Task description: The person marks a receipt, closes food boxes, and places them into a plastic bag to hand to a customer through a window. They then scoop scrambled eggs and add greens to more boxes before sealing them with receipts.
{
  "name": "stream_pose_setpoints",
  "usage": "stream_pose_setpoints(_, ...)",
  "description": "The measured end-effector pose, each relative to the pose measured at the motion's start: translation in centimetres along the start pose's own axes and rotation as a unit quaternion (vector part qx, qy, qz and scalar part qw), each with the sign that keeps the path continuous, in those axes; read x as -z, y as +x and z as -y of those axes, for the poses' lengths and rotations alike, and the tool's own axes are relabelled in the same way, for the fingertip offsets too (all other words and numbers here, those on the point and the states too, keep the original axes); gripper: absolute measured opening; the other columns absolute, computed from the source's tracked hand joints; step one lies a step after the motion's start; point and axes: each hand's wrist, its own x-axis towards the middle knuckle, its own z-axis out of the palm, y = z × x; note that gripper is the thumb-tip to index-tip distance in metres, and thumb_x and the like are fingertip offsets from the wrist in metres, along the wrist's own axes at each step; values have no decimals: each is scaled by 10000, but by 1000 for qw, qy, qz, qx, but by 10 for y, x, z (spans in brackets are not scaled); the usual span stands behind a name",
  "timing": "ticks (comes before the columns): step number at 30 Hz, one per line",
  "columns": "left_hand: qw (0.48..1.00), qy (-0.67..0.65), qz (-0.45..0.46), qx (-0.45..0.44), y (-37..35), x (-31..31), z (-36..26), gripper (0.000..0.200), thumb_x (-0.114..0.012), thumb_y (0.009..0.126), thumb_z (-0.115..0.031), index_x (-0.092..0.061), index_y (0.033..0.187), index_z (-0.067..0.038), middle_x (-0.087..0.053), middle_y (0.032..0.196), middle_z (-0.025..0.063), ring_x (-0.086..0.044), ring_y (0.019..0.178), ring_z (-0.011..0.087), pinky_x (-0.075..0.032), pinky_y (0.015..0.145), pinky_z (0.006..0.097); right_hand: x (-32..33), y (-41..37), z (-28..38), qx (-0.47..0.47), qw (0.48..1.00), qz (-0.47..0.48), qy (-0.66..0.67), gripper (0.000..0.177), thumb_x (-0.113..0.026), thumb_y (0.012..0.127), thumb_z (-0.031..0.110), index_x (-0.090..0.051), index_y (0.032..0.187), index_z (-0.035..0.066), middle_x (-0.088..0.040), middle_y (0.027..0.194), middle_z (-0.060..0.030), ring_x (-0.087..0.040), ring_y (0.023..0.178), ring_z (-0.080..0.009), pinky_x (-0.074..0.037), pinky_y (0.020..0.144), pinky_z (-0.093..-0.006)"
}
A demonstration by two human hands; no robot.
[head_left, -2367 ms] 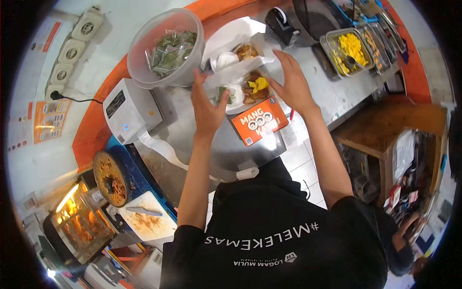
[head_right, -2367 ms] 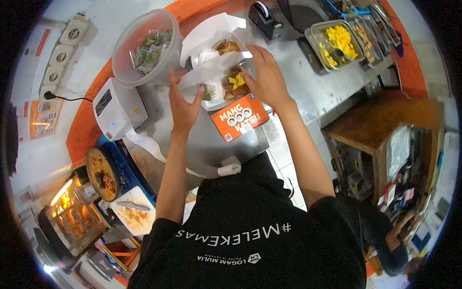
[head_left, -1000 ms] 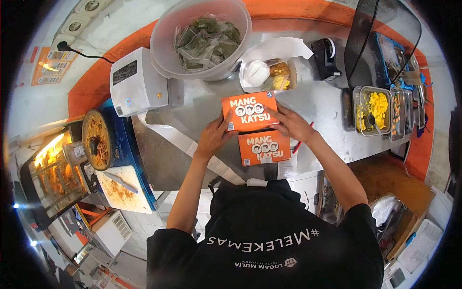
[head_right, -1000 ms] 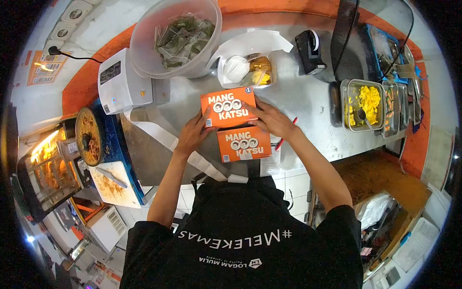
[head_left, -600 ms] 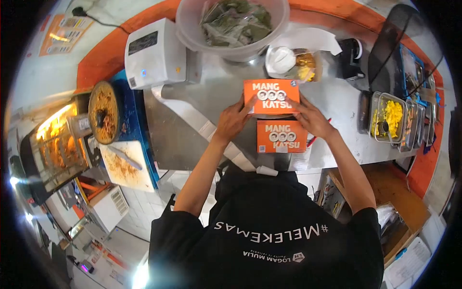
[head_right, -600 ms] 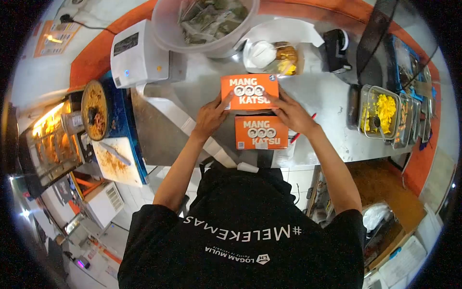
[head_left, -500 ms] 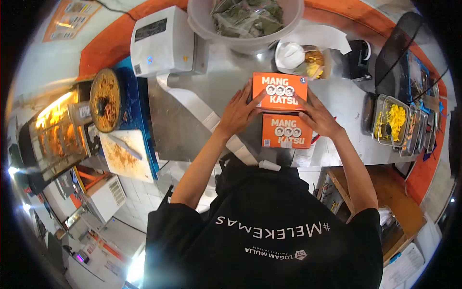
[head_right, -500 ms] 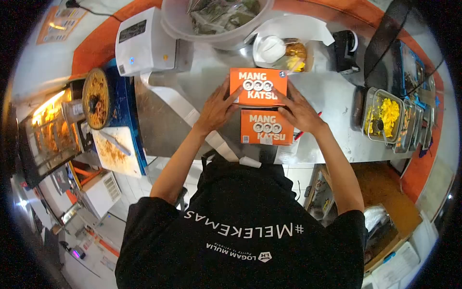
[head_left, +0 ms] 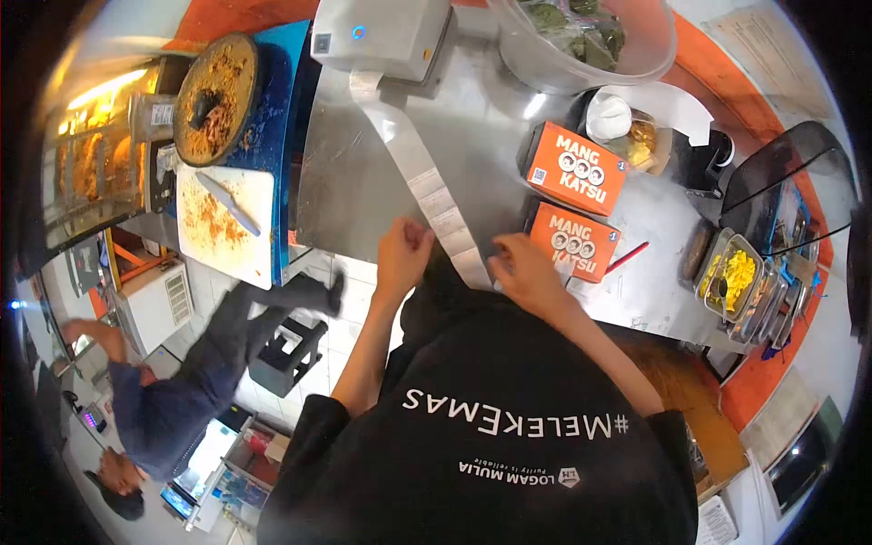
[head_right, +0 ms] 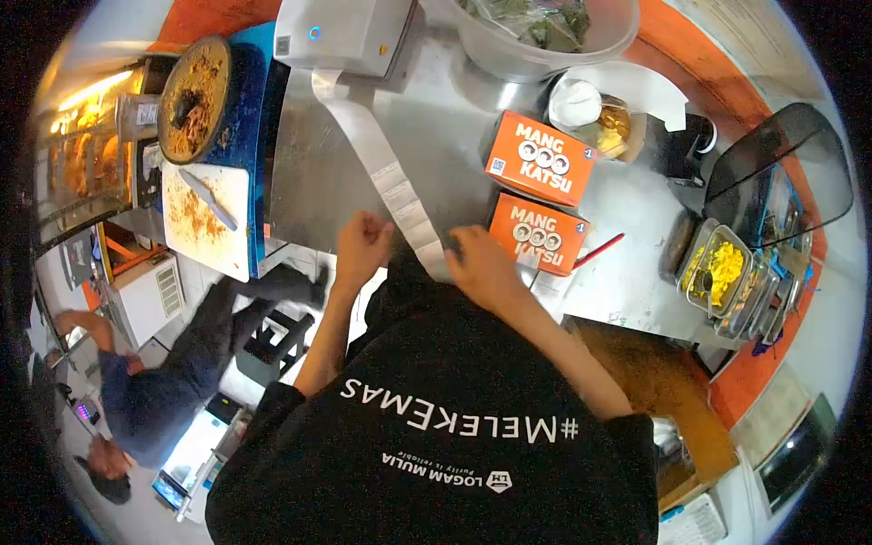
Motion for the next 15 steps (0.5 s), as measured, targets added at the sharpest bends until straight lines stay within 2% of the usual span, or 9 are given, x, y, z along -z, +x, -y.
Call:
stream_pose_setpoints(3, 985, -151, 28, 74, -23, -10, 51, 356, -776, 920, -143, -565, 1160, 14, -728, 882, 134, -715, 804, 195, -576, 734, 322, -83, 41, -34, 104, 971, -163, -143, 455, -718, 898, 88, -576, 1313, -35, -684, 1043, -176, -695, 929, -312, -558, 865, -377)
stream_pose_setpoints(5, 976, -201, 20, 75, -22, -20, 64, 411, -792, 915, -146, -546, 1198, 23, -737, 917, 136, -722, 831, 185, -583, 755, 308, -78, 61, -20, -25, 997, -74, 22, 501, -746, 879, 96, -566, 1328, -35, -695, 1037, -168, -699, 902, -268, -558, 864, -353)
stream_pose_setpoints(6, 971, -227, 18, 74, -19, -25, 67, 439, -800, 912, -148, -537, 1217, 28, -742, 934, 137, -725, 845, 180, -586, 766, 302, -75, 69, -14, -92, 990, -28, 101, 525, -760, 869, 99, -561, 1336, -35, -700, 1034, -164, -701, 888, -247, -558, 864, -342)
stream_pose_setpoints(7, 968, -237, 28, 75, -18, -18, 56, 492, -820, 900, -163, -526, 1240, 37, -732, 988, 144, -720, 860, 183, -583, 770, 294, -82, 74, -25, -78, 988, -26, 129, 497, -767, 872, 82, -580, 1318, -30, -705, 996, -119, -689, 882, -182, -551, 841, -310)
stream_pose_setpoints(10, 925, -372, 28, 79, -9, -19, 55, 514, -842, 870, -154, -538, 1244, 24, -715, 1022, 135, -705, 917, 197, -569, 806, 315, -84, 81, -30, -73, 969, 49, 232, 405, -726, 881, 71, -624, 1256, -44, -709, 965, -96, -677, 865, -177, -546, 814, -322)
stream_pose_setpoints(12, 974, -211, -79, -35, -6, -11, 53, 472, -856, 834, -134, -595, 1204, 3, -703, 1021, 127, -691, 943, 224, -555, 819, 343, -87, 78, -31, -49, 970, 39, 235, 354, -716, 898, 66, -653, 1230, -37, -704, 962, -69, -661, 866, -147, -538, 806, -302)
stream_pose_setpoints(13, 979, -125, -131, -92, -4, -3, 47, 453, -863, 817, -124, -623, 1183, -7, -697, 1020, 123, -684, 955, 238, -548, 825, 357, -87, 77, -30, -37, 970, 34, 236, 329, -711, 906, 64, -668, 1217, -34, -702, 961, -55, -653, 866, -133, -534, 802, -291)
stream_pose_setpoints(15, 962, -99, -141, -212, -1, 17, 24, 361, -865, 788, -110, -692, 1094, -32, -694, 998, 104, -672, 955, 262, -536, 823, 377, -78, 69, -7, -28, 971, 39, 234, 309, -708, 931, 61, -673, 1227, -24, -686, 988, -26, -627, 897, -103, -517, 818, -271)
